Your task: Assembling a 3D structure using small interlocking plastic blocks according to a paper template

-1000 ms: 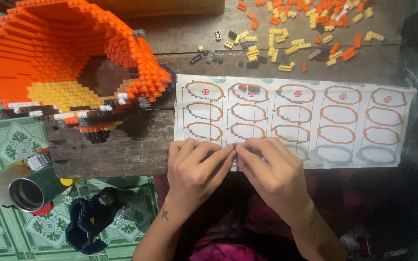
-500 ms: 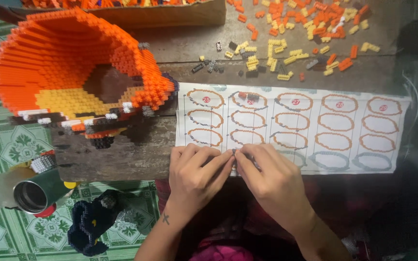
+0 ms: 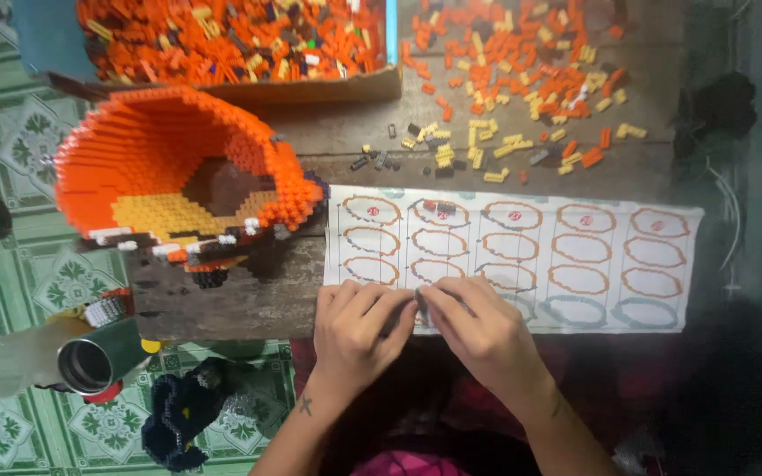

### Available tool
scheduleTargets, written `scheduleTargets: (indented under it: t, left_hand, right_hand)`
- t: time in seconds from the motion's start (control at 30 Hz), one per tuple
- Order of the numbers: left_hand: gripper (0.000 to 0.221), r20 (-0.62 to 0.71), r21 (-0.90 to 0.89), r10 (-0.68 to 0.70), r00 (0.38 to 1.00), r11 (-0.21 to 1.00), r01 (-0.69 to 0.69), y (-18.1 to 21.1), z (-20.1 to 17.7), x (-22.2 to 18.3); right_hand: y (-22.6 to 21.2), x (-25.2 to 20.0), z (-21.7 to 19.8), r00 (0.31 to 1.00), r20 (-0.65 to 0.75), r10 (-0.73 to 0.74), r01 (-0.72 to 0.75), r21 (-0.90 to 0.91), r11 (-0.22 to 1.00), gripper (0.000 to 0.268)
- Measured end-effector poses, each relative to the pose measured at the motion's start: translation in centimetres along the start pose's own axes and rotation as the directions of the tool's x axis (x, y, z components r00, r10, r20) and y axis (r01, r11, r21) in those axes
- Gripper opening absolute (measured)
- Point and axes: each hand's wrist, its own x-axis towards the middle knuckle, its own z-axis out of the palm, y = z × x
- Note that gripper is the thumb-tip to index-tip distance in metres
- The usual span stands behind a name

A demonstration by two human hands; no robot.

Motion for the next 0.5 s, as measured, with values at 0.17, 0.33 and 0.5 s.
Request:
scheduleTargets:
  t: [0.17, 0.33, 0.5]
  left_hand:
    - [0.005, -0.009, 0.022, 0.012, 1.0, 1.0, -0.012, 0.1, -0.1, 0.1]
    - [0.005, -0.008, 0.012, 0.036, 0.999, 0.999, -0.036, 0.2, -1.0, 0.7]
    - [0.004, -0.046, -0.36, 0.119, 0.992, 0.924, -0.127, -0.5, -3.0, 0.8]
  right_hand:
    - [1.2, 1.0, -1.4, 1.0, 0.021, 0.02, -0.019, -0.041, 0.999, 0.015]
    - [2.7, 2.4, -1.5, 1.0, -0.018, 0.025, -0.027, -0.094, 0.995, 0.008]
    - [4.0, 2.3, -0.5, 0.999, -0.028, 0.036, -0.037, -0.047, 0.998, 0.015]
